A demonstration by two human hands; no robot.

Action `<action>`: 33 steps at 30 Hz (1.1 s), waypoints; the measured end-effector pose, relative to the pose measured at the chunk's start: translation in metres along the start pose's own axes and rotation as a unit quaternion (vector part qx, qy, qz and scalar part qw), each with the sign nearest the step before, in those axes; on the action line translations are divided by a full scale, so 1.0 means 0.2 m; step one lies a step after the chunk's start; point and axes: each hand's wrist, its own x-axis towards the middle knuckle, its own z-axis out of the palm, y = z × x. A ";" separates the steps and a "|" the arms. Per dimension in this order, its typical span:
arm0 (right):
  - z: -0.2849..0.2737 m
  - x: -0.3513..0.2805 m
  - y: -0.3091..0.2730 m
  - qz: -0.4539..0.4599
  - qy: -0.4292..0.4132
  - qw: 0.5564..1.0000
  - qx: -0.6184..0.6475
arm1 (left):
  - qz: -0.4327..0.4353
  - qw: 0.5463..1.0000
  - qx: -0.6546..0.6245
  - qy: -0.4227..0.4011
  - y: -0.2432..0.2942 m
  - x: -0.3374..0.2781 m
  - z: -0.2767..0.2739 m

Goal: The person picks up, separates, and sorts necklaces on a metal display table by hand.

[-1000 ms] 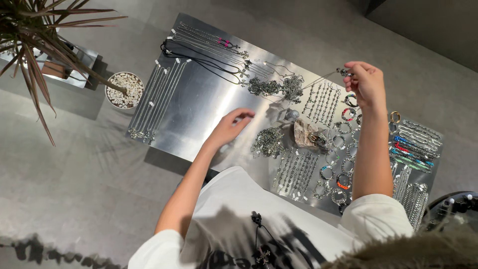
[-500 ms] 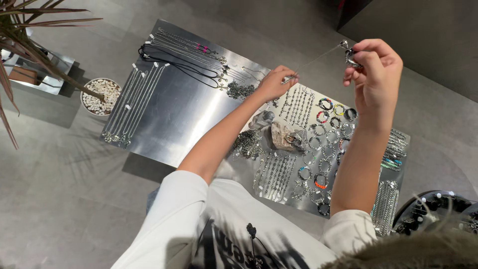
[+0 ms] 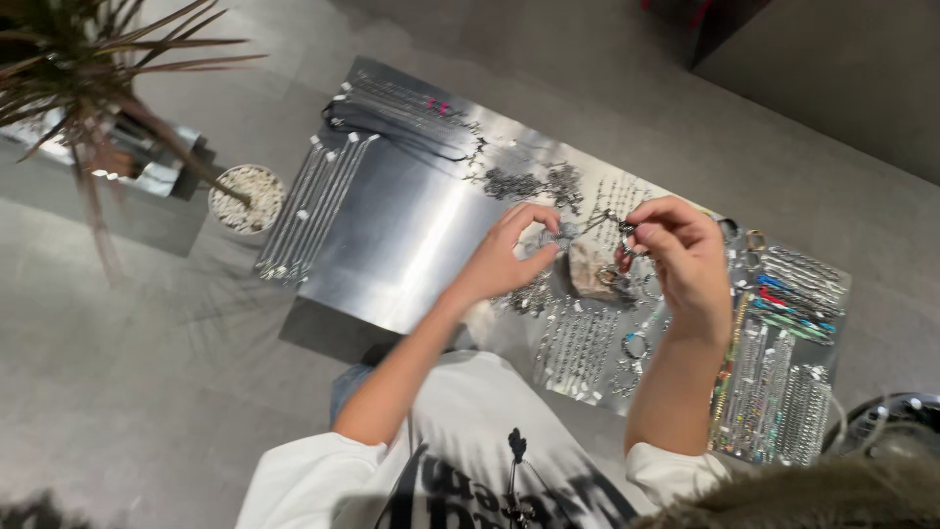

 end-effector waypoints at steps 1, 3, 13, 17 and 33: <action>0.07 -0.02 0.06 0.006 0.013 1.000 0.000 | -0.044 0.998 0.008 0.049 0.07 -0.06 0.01; 0.20 -0.06 0.13 0.032 0.027 0.999 0.010 | -0.090 0.990 0.025 0.110 0.18 -0.19 -0.06; 1.10 -0.45 0.63 0.118 0.014 0.991 -0.055 | -0.258 0.953 -0.102 0.123 0.20 -0.80 -0.51; 1.35 -0.62 0.86 0.120 0.010 0.992 -0.044 | -0.347 0.905 -0.202 0.144 0.15 -1.02 -0.62; 1.92 -0.73 1.35 0.439 -0.120 0.873 0.173 | -0.328 0.923 -0.186 0.073 0.22 -1.84 -1.14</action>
